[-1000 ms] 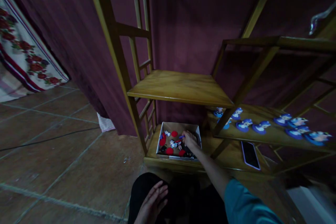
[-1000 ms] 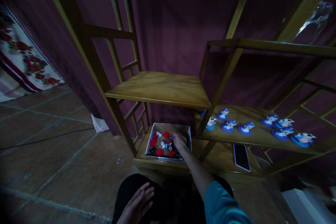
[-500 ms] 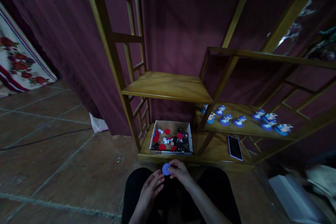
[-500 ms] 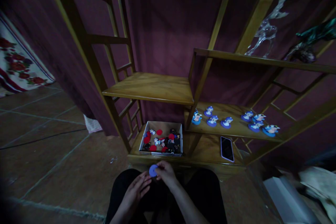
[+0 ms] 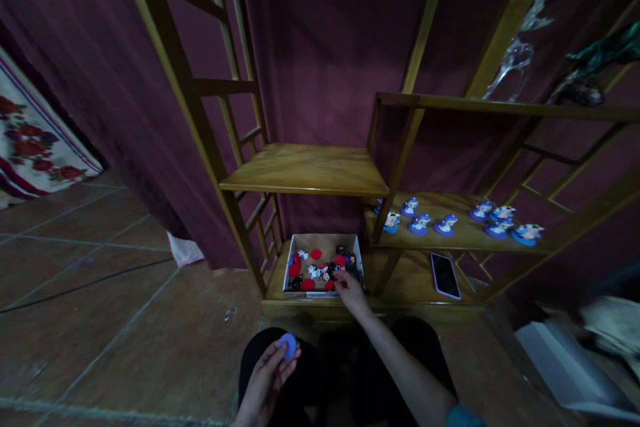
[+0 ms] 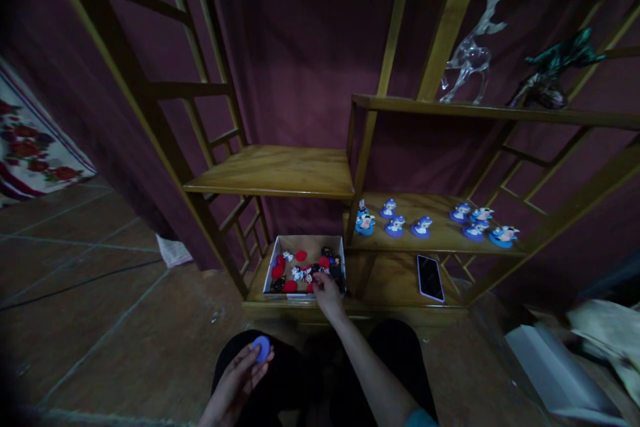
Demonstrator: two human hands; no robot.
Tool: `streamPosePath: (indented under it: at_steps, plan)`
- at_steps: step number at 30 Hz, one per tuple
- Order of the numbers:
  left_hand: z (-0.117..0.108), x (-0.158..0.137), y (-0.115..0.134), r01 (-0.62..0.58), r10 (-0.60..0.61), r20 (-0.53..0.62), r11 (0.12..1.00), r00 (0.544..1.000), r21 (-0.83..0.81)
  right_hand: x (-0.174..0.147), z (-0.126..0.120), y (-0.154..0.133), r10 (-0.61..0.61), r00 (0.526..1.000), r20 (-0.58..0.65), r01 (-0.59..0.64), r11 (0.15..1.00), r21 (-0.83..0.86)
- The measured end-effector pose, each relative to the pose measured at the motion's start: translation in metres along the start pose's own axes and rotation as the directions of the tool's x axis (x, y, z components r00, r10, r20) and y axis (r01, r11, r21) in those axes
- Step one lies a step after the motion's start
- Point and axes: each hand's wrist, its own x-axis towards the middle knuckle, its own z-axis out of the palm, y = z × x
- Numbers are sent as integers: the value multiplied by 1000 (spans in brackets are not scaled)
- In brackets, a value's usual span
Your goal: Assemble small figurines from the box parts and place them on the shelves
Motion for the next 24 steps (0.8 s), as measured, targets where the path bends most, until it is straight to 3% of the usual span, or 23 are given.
streamPosePath:
  at_steps: [3,6,9,14,16,20,24]
  plan:
    - [-21,0,0,11,-11,-4,999,1000,-44,40,-10,5,33,998,-52,-36,997,-65]
    - [-34,2,-5,-2,0,-24,997,1000,-77,62,-6,14,72,996,-47,-78,988,-133]
    - [-37,5,-8,-36,35,-17,995,999,-93,68,10,19,84,996,-15,-86,977,-194]
    - [-29,7,-7,-67,64,-26,988,998,-140,72,27,18,-6,999,41,16,964,-264]
    - [-28,9,-6,-49,44,-40,986,998,-159,78,23,19,-30,999,22,36,949,-312]
    - [-32,14,-3,88,-77,52,963,996,-253,94,2,24,-17,999,-36,-1,890,-456]
    - [-39,20,-5,87,-66,83,955,994,-284,105,-6,24,-17,1000,-1,13,802,-597]
